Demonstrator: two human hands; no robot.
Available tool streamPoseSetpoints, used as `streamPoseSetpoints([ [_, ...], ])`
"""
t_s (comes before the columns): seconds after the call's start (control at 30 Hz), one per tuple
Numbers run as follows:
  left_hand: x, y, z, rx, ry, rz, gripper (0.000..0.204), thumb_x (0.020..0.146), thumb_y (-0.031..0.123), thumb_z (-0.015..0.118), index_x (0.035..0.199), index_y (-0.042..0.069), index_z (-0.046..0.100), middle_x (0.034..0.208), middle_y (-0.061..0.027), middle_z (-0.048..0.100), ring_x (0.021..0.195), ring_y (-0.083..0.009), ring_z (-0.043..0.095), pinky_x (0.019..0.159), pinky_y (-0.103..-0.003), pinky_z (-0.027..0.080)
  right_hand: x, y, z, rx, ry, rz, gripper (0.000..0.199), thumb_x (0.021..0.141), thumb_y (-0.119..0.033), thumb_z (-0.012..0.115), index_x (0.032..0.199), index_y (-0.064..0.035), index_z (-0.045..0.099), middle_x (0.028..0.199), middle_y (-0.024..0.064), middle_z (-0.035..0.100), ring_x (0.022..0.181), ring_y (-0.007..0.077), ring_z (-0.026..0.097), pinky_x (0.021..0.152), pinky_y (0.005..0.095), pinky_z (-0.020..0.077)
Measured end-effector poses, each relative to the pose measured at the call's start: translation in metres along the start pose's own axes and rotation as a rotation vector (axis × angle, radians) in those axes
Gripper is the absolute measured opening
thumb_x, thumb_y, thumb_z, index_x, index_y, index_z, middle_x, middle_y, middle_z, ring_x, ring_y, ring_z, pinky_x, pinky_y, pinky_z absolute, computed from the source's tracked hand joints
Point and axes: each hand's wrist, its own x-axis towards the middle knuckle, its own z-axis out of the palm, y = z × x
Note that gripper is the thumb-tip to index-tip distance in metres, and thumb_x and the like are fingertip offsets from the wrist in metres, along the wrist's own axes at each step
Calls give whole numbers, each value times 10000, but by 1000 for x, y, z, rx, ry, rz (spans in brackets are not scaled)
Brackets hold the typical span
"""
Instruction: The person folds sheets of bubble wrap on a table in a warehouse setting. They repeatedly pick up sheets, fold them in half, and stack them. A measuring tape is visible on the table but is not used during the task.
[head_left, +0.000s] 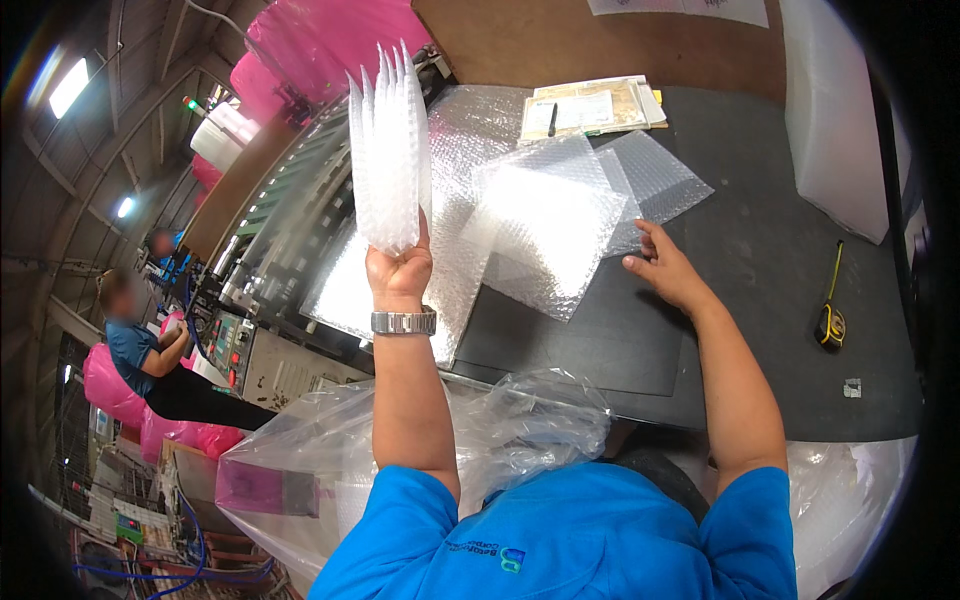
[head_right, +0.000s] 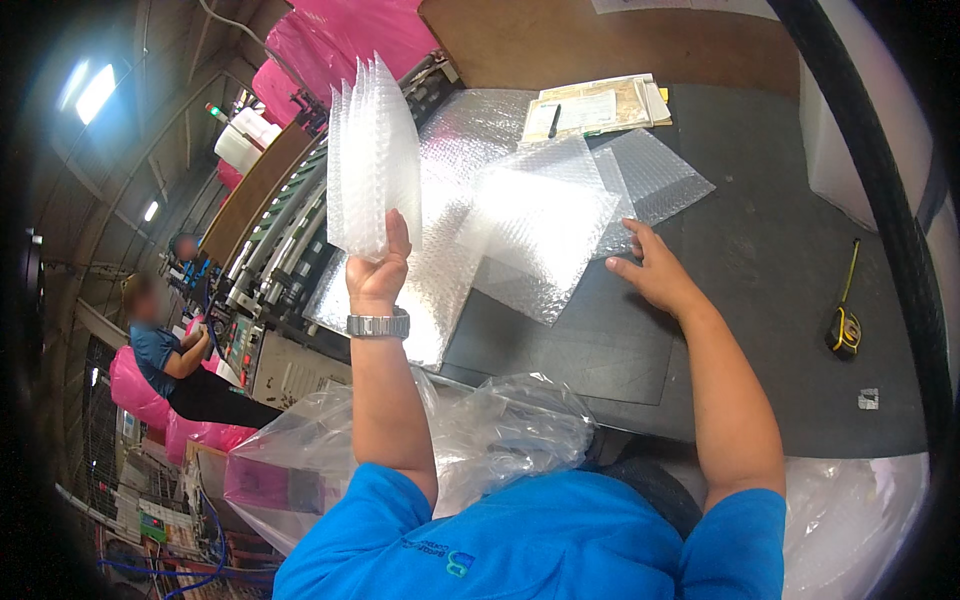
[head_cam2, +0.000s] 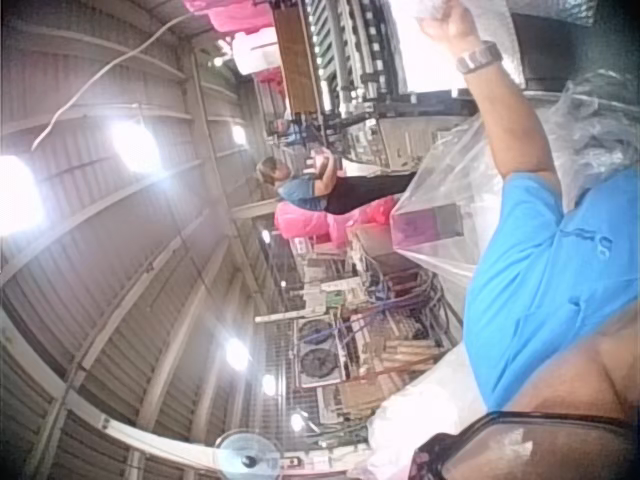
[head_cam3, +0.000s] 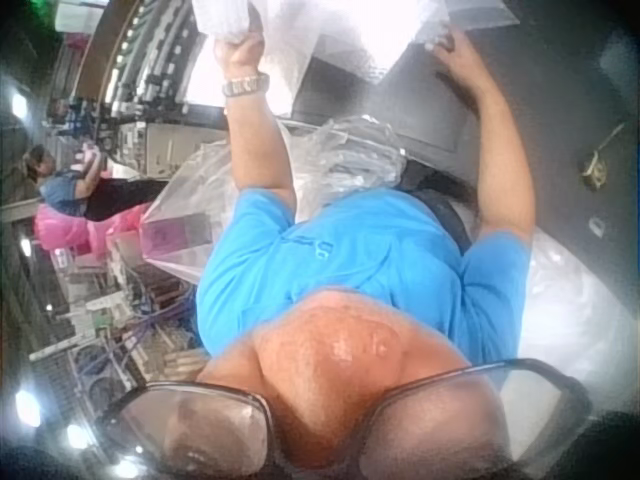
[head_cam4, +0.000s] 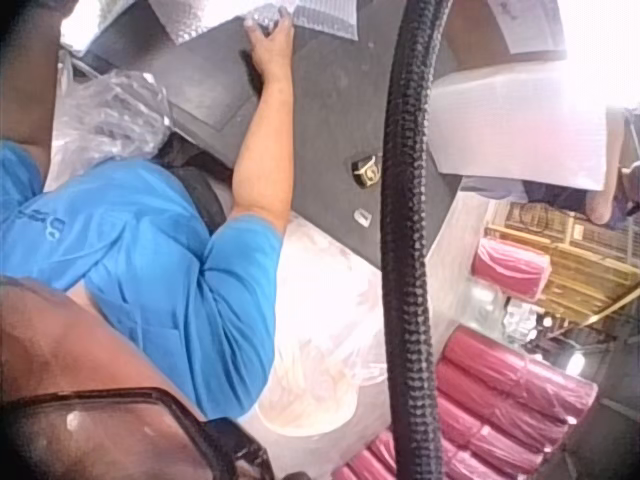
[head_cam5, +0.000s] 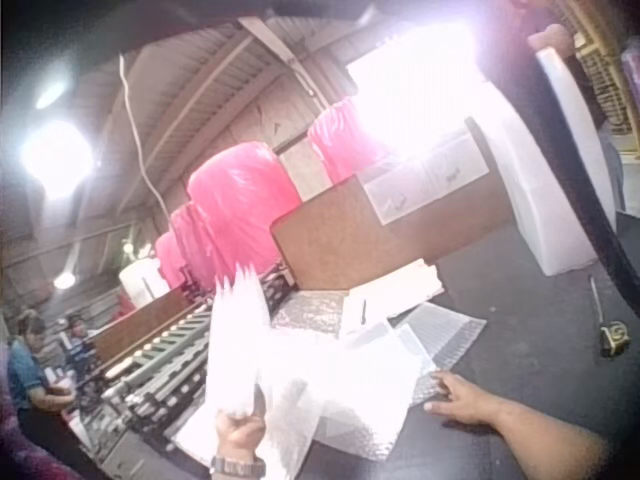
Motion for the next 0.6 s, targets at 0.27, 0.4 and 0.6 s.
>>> streamPoseSetpoints([
  [0.27,-8,-6,8,-39,-16,-131,315,898,168,386,1162,5,439,1141,-155,504,1010,-304,522,854,-427,479,-1,-2,1,3,-3,1,634,766,-266,617,1289,-88,306,1253,254,354,1172,341,373,951,399,324],
  [0.4,-10,-11,12,-79,45,-142,316,888,168,418,1146,-13,446,1106,-171,513,977,-315,527,844,-423,486,1,3,0,5,-5,-23,638,763,-270,622,1287,-85,308,1252,253,356,1168,338,378,949,396,326],
  [0.6,-11,-16,15,-128,71,-185,330,879,177,437,1132,-34,447,1086,-186,507,956,-345,520,822,-408,503,0,1,0,15,-6,-8,637,761,-265,627,1285,-85,312,1249,250,363,1166,333,380,948,393,327],
])
